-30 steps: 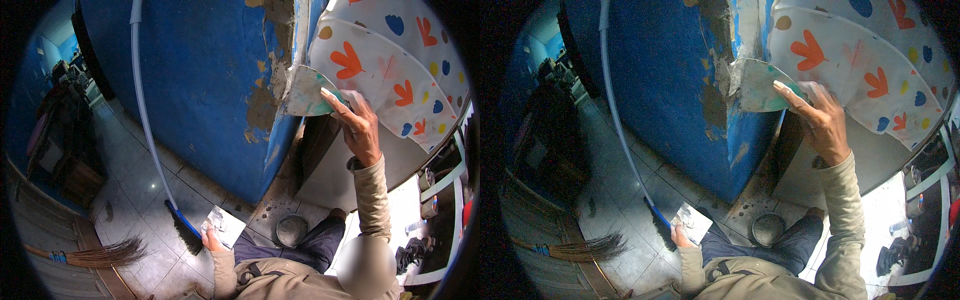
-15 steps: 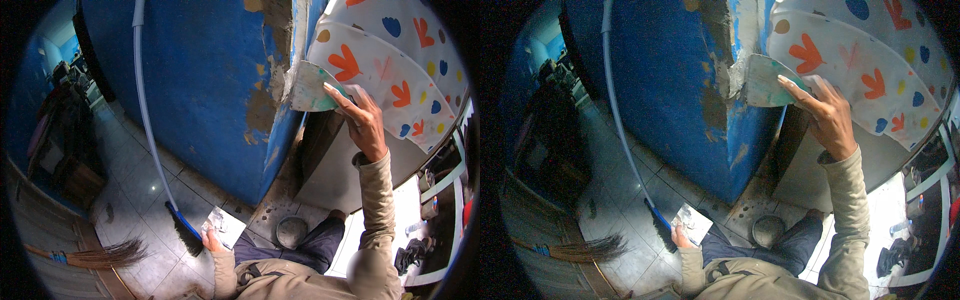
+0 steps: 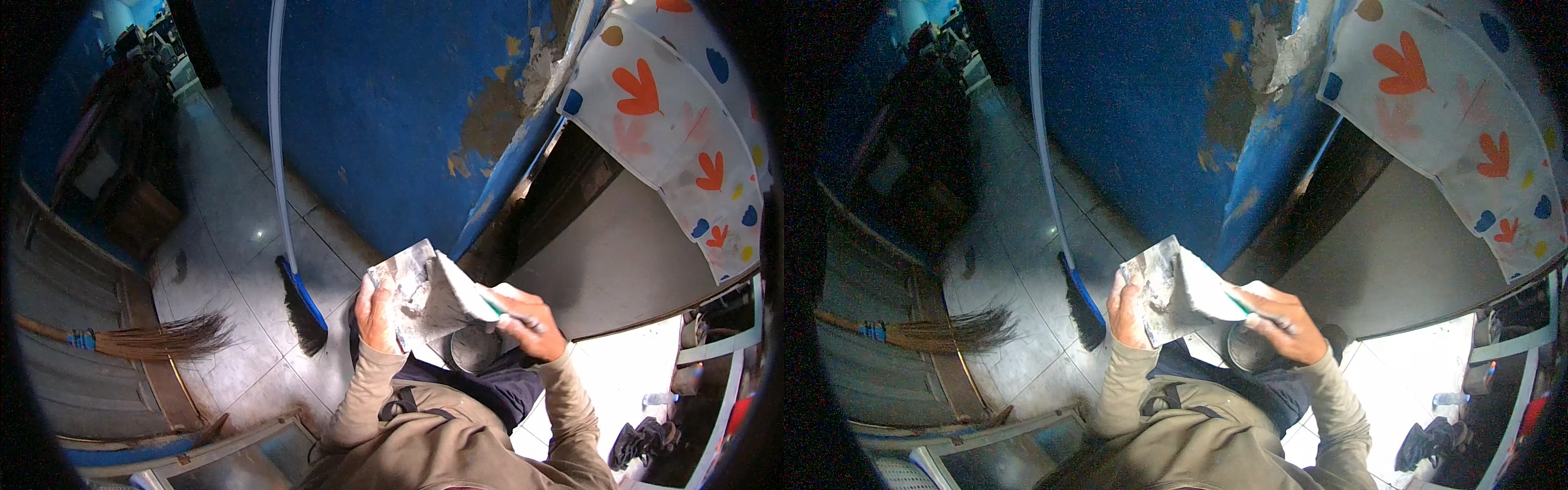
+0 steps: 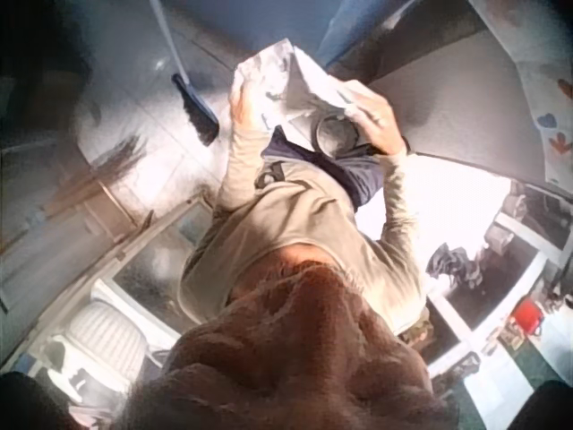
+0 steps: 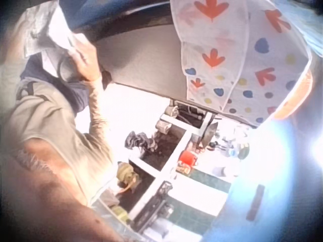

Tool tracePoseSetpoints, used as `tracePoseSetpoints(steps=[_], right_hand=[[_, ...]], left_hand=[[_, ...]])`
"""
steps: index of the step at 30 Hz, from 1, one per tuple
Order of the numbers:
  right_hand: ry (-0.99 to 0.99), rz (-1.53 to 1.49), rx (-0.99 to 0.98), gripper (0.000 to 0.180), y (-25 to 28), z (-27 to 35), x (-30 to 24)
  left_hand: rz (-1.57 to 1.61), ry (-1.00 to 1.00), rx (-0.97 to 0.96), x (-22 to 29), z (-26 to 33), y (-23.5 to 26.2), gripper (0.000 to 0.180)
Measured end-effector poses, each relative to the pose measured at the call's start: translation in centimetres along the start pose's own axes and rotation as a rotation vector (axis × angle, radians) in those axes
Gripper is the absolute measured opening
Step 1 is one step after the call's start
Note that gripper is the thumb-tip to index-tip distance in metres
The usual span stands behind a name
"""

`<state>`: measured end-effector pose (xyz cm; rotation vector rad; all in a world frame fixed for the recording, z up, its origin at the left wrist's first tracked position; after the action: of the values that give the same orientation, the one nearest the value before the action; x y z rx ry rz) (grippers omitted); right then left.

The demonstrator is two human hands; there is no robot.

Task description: The person applies plaster to a damaged blue wall using a trowel and a hawk. They repeatedly scoop plaster from a bucket and smooth it onto the wall surface.

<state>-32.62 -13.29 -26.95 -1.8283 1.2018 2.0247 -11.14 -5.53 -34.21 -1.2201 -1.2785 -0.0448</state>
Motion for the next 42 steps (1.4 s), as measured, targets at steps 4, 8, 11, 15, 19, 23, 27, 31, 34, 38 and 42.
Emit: tracePoseSetpoints(steps=[4, 8, 11, 15, 19, 23, 27, 31, 34, 38, 42], right_hand=[[0.081, 0.241, 0.132, 0.055, -1.7, 0.1, 0.6], [-0.068, 0.468, 0.201, 0.061, 0.2, 1.2, 3.7], [-0.109, 0.483, 0.291, 0.065, 2.7, 2.7, 2.8], [0.042, 0.935, 0.208, 0.064, 5.1, 2.8, -5.0], [0.147, 1.236, 0.038, 0.051, 3.2, 1.6, -9.2], [0.196, 1.481, -0.092, 0.049, 2.2, 1.1, -10.3], [0.029, 1.676, -0.056, 0.050, 3.6, 0.8, -10.9], [0.108, 1.473, 0.177, 0.054, 9.1, 1.8, -11.1], [0.440, 1.227, 0.465, 0.062, 12.4, 0.9, -13.4], [0.578, 0.949, 0.767, 0.061, 14.4, -2.6, -14.0], [0.654, 0.976, 0.846, 0.060, 16.9, -4.9, -14.1]], left_hand=[[0.089, 0.016, -0.022, 0.7, -0.2, -0.8, 0.026], [0.048, -0.042, -0.117, 1.8, -0.8, -1.5, 0.026], [-0.118, -0.123, -0.231, 1.6, -1.7, -1.5, 0.025], [-0.285, -0.125, -0.396, 2.0, -2.7, -0.7, 0.024], [-0.315, -0.144, -0.449, 2.9, -2.5, -1.5, 0.025], [-0.356, -0.218, -0.460, 2.1, -2.1, -2.0, 0.026], [-0.461, -0.347, -0.516, 3.6, -2.1, -2.7, 0.026], [-0.348, -0.277, -0.389, 3.6, -1.8, -2.3, 0.028], [-0.179, -0.160, -0.311, 1.0, -1.9, -1.1, 0.026], [-0.111, -0.109, -0.280, -1.1, -1.6, -0.3, 0.025], [-0.104, -0.025, -0.240, -1.4, -0.6, -0.1, 0.027]])
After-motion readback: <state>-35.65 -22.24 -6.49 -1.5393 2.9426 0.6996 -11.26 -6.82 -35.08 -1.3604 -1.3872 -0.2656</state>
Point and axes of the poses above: each hand's wrist, its own z-axis away from the middle knuckle, its own y-axis out of the back of the hand, x = y × z, the point moved 4 cm from there along -z, towards the middle knuckle, and after that the axes turned 14 degrees about -y, right-handed, at the moved point
